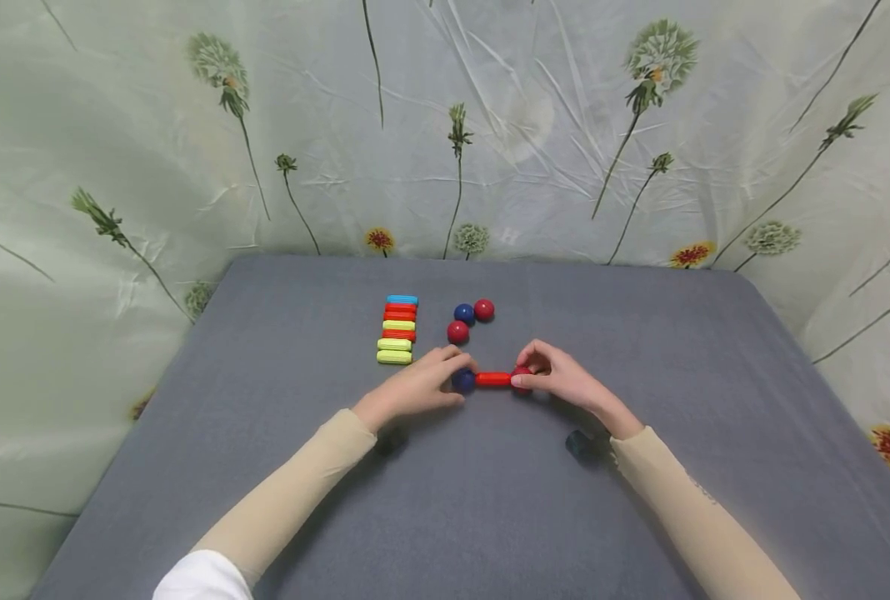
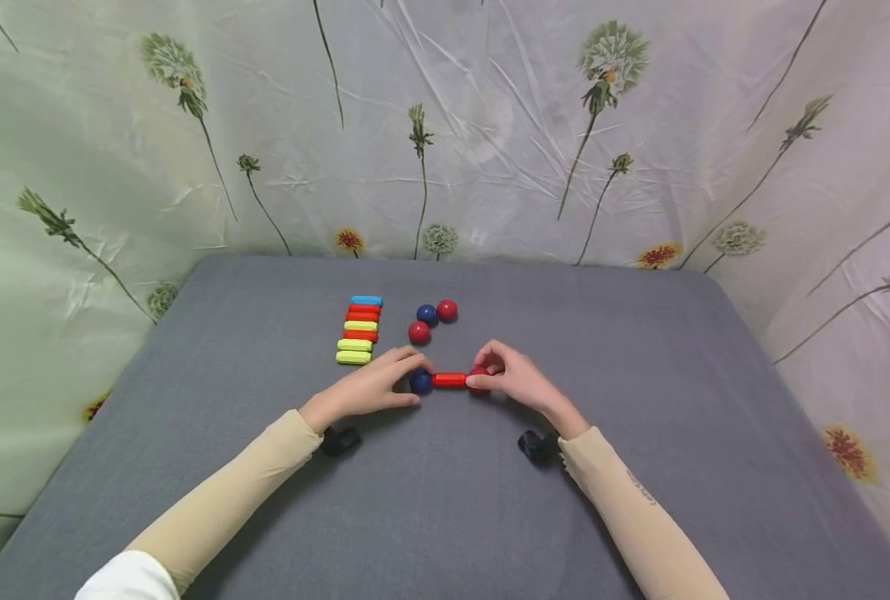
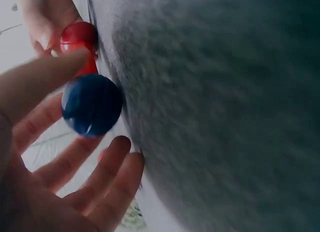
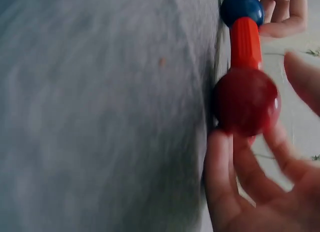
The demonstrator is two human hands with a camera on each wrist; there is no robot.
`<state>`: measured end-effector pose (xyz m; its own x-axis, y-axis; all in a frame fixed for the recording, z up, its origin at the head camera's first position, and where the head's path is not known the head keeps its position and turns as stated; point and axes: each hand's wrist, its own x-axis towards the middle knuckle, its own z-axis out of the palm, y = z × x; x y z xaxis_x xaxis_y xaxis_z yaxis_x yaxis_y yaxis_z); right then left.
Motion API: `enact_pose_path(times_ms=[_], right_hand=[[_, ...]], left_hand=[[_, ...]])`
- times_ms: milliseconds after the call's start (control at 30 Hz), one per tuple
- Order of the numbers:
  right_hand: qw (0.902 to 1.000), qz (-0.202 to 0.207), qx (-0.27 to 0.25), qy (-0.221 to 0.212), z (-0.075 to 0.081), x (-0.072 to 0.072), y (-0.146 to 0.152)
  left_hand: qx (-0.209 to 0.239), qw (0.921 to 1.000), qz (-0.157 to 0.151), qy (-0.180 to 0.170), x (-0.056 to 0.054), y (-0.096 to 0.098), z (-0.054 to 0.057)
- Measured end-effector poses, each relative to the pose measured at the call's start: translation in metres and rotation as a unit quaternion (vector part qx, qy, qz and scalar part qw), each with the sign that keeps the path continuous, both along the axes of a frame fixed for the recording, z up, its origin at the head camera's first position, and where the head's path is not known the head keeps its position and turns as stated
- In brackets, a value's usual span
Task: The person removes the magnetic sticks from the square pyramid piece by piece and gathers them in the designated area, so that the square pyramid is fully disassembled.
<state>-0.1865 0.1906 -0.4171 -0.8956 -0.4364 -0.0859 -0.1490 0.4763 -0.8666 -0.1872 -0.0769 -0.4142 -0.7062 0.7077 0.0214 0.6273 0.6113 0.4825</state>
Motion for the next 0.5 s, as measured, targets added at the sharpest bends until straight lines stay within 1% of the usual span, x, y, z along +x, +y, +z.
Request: enact_pose_path(times_ms=[100, 167, 200, 267, 300, 333, 367, 400, 433, 500], right_hand=[[0.9991, 0.032, -0.022, -0.014, 0.0, 0.0, 0.003], [0.9984, 0.045, -0.029, -0.02, 0.0, 0.0, 0.004], [0.9983, 0.047, -0.029, -0.021, 0.0, 0.0, 0.005], [0.9982, 0.049, -0.028, -0.021, -0.001, 0.0, 0.006], [0.9982, 0.049, -0.027, -0.021, -0.001, 0.0, 0.006], [0.9983, 0.047, -0.026, -0.022, -0.002, -0.001, 0.006], [0.9984, 0.046, -0.026, -0.022, -0.002, -0.001, 0.006], [0.9984, 0.045, -0.026, -0.023, -0.002, -0.001, 0.006], [0.9984, 0.043, -0.027, -0.023, -0.003, -0.001, 0.006], [0.9984, 0.041, -0.028, -0.026, -0.003, -0.001, 0.006]], left_hand=[[-0.037, 0.9982, -0.006, 0.048, -0.002, 0.008, 0.0], [-0.056, 0.9962, -0.013, 0.066, -0.003, 0.011, 0.001], [-0.061, 0.9959, -0.013, 0.067, -0.003, 0.012, 0.002], [-0.048, 0.9975, 0.0, 0.053, -0.004, 0.011, 0.003], [-0.029, 0.9986, 0.012, 0.041, -0.005, 0.01, 0.003], [-0.006, 0.999, 0.033, 0.029, -0.006, 0.009, 0.003], [0.026, 0.9979, 0.057, 0.014, -0.008, 0.007, 0.003], [0.06, 0.9946, 0.085, 0.003, -0.01, 0.005, 0.002], [0.094, 0.989, 0.114, -0.007, -0.013, 0.003, 0.002], [0.152, 0.9739, 0.168, -0.016, -0.021, -0.001, 0.003]])
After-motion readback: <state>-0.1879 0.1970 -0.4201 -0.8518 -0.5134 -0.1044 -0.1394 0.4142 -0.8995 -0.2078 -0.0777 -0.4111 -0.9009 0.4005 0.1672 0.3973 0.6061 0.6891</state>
